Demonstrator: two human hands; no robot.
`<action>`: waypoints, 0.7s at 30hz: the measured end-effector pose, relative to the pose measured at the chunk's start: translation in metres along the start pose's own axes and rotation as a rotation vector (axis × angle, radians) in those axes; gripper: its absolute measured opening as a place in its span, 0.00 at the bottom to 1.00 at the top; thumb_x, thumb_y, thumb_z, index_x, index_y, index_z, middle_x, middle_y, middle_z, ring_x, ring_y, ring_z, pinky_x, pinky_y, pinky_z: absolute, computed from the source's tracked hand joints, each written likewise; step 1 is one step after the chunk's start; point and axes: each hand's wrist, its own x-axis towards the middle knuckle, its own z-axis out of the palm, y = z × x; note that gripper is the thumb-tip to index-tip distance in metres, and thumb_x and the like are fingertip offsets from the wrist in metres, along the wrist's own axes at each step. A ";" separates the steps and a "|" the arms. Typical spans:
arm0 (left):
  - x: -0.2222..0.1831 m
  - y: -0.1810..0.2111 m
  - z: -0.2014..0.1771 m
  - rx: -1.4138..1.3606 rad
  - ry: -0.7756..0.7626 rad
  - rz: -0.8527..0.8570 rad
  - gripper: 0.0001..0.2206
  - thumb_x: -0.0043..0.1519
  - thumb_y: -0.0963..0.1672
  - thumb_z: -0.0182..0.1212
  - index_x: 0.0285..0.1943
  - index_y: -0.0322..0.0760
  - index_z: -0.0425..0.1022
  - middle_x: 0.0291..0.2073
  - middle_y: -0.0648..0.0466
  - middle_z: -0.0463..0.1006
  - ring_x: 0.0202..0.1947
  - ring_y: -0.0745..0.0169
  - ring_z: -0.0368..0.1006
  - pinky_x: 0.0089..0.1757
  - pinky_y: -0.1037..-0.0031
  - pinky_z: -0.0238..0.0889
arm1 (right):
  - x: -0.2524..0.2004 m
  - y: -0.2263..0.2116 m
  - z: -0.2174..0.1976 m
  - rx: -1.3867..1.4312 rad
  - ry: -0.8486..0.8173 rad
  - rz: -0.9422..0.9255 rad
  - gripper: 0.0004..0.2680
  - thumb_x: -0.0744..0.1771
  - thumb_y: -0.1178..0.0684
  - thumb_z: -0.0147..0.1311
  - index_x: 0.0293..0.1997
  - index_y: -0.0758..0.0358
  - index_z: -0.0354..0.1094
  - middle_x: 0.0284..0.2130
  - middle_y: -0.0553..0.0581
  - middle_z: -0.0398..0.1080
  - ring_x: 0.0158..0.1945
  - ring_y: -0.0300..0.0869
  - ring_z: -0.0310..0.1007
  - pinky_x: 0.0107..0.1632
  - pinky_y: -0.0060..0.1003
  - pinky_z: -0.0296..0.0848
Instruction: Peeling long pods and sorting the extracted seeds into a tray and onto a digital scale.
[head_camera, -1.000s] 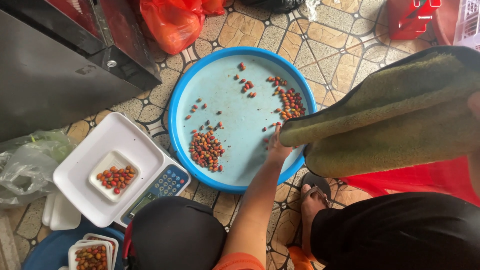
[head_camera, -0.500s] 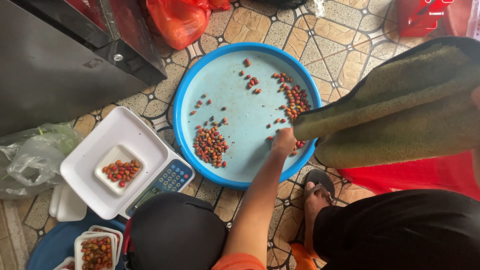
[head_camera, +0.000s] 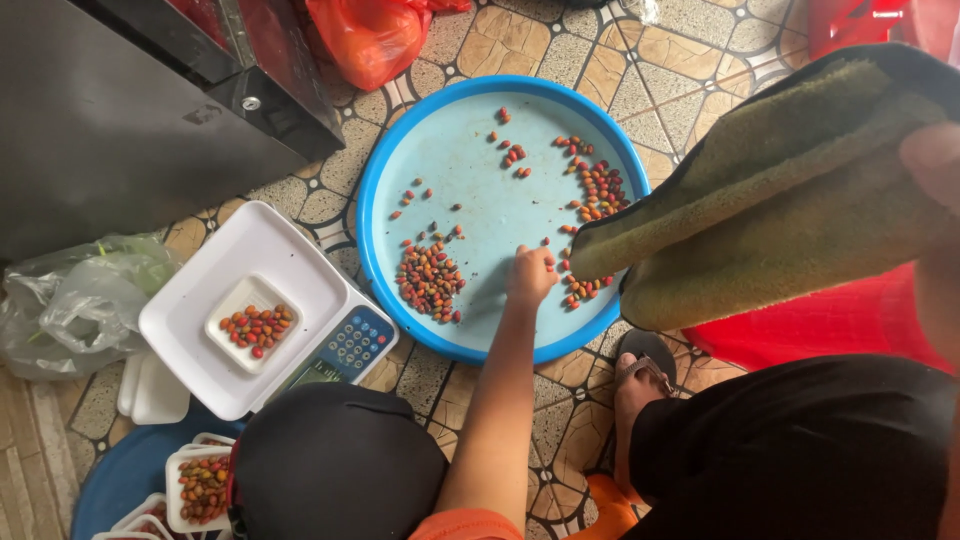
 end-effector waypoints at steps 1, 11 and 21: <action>-0.009 0.003 0.003 -0.017 0.019 0.011 0.10 0.53 0.40 0.76 0.37 0.47 0.79 0.45 0.52 0.70 0.35 0.57 0.74 0.41 0.67 0.71 | -0.004 -0.032 0.034 0.001 0.002 -0.002 0.19 0.71 0.45 0.40 0.68 0.61 0.65 0.56 0.54 0.71 0.57 0.43 0.75 0.58 0.39 0.74; -0.061 0.004 0.045 0.105 0.096 -0.018 0.08 0.65 0.36 0.51 0.46 0.35 0.76 0.47 0.42 0.73 0.43 0.39 0.72 0.42 0.57 0.70 | 0.005 -0.044 0.069 0.126 0.040 -0.207 0.08 0.73 0.51 0.46 0.58 0.57 0.60 0.49 0.49 0.67 0.56 0.39 0.74 0.63 0.39 0.77; -0.093 -0.014 -0.033 -1.120 0.186 -0.274 0.10 0.64 0.39 0.59 0.51 0.24 0.76 0.43 0.45 0.78 0.40 0.62 0.75 0.43 0.79 0.72 | -0.005 -0.100 0.126 -0.052 -0.097 -0.189 0.02 0.71 0.56 0.59 0.46 0.56 0.70 0.34 0.45 0.70 0.38 0.30 0.68 0.41 0.25 0.66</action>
